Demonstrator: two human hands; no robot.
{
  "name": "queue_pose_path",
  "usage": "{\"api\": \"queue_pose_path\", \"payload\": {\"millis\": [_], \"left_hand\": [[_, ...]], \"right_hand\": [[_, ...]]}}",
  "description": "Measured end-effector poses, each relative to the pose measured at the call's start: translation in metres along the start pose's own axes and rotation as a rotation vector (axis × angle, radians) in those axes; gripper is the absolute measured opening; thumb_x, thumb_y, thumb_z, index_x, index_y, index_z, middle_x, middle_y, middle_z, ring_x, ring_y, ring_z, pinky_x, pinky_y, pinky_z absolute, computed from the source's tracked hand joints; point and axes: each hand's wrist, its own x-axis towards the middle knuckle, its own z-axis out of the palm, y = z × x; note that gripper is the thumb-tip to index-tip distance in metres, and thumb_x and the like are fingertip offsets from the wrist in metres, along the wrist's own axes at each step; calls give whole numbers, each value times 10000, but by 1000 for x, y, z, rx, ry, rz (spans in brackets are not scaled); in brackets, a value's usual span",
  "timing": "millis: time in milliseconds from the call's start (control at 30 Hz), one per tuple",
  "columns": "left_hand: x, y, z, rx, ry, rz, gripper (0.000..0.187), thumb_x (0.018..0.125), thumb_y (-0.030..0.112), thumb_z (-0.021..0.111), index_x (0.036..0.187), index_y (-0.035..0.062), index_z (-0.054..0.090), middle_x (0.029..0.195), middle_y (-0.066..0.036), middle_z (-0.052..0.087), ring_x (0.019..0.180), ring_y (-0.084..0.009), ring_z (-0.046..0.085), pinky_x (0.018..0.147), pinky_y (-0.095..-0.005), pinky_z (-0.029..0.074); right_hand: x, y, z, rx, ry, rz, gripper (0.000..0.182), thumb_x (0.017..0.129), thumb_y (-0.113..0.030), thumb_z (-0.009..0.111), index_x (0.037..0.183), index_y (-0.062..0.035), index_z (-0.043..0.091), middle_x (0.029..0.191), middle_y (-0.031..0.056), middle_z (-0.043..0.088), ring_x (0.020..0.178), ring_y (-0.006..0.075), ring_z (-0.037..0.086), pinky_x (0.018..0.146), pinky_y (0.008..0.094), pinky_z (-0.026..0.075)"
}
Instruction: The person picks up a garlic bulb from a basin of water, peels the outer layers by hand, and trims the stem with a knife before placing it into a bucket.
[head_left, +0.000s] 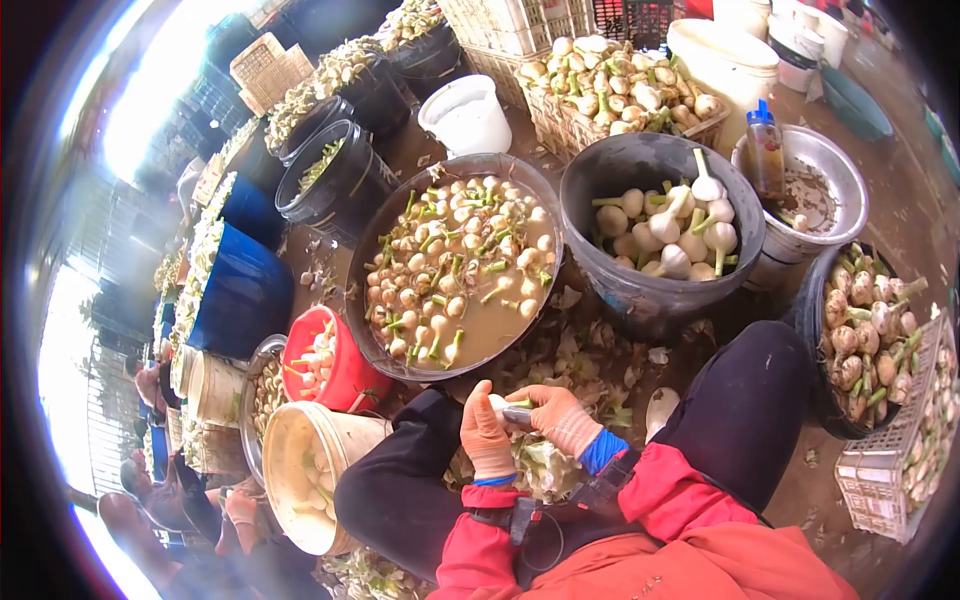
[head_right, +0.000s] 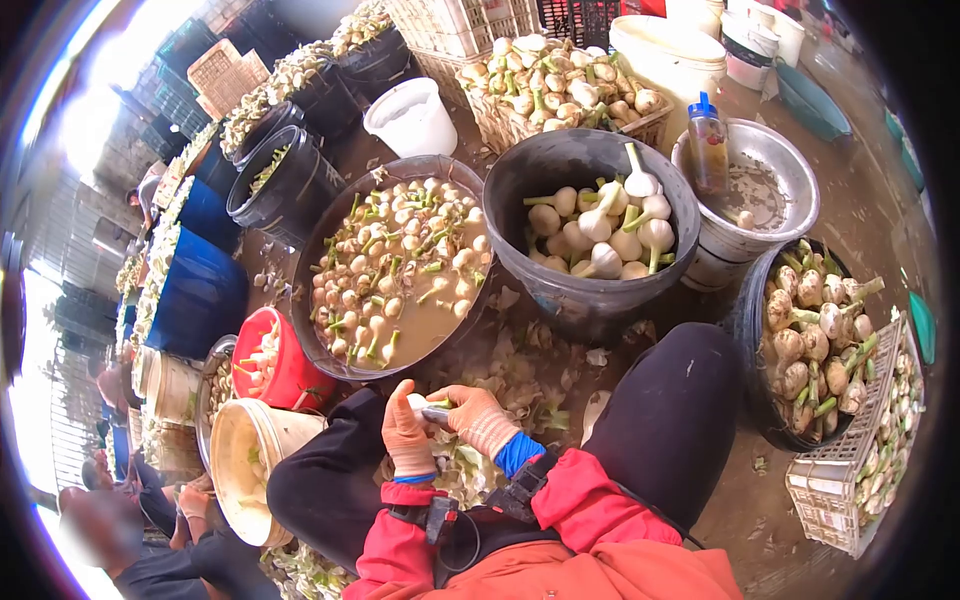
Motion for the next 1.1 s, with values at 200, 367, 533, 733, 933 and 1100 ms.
{"api": "queue_pose_path", "payload": {"millis": [200, 367, 533, 733, 933, 1100], "left_hand": [[7, -2, -5, -3, 106, -193, 648, 875, 608, 454, 885, -16, 627, 713, -36, 564, 654, -121, 516, 581, -261, 415], [18, 16, -15, 74, -144, -485, 591, 845, 596, 523, 939, 22, 625, 725, -47, 581, 643, -134, 522, 590, -271, 426], [25, 31, -15, -14, -237, -451, 747, 819, 640, 509, 1223, 12, 485, 928, -113, 594, 732, -171, 579, 612, -304, 489], [16, -18, -7, -368, -447, -121, 904, 781, 554, 627, 1427, 104, 183, 1204, -115, 483, 1110, -251, 484, 940, -381, 410], [3, 2, 3, 159, -208, 127, 854, 675, 286, 822, 1360, 93, 350, 1094, -74, 498, 985, -184, 493, 886, -292, 408], [11, 5, -15, -471, -205, -342, 443, 814, 259, 666, 1190, 90, 504, 909, -70, 581, 778, -193, 589, 723, -325, 513]], "right_hand": [[-3, 13, 16, -521, 39, -205, 305, 721, 8, 606, 1019, -53, 638, 964, 199, 640, 899, 352, 615, 773, 365, 476], [-2, 10, 8, -824, -119, -212, 241, 740, -23, 588, 973, -46, 643, 920, 178, 640, 886, 327, 609, 774, 356, 475], [-3, 21, 4, -380, -57, -121, 225, 748, -9, 602, 961, -53, 662, 886, 80, 667, 846, 195, 638, 745, 326, 495], [7, 8, -6, 635, 70, 57, 275, 728, -26, 656, 999, 12, 629, 857, 47, 647, 815, 144, 602, 727, 277, 485], [10, 33, 11, -618, 39, -119, 246, 767, -143, 632, 984, -26, 624, 864, 130, 663, 793, 196, 620, 738, 310, 479], [20, 31, -6, -168, 220, -126, 112, 745, -47, 674, 857, -57, 679, 817, 41, 666, 729, 128, 593, 679, 262, 474]]}}
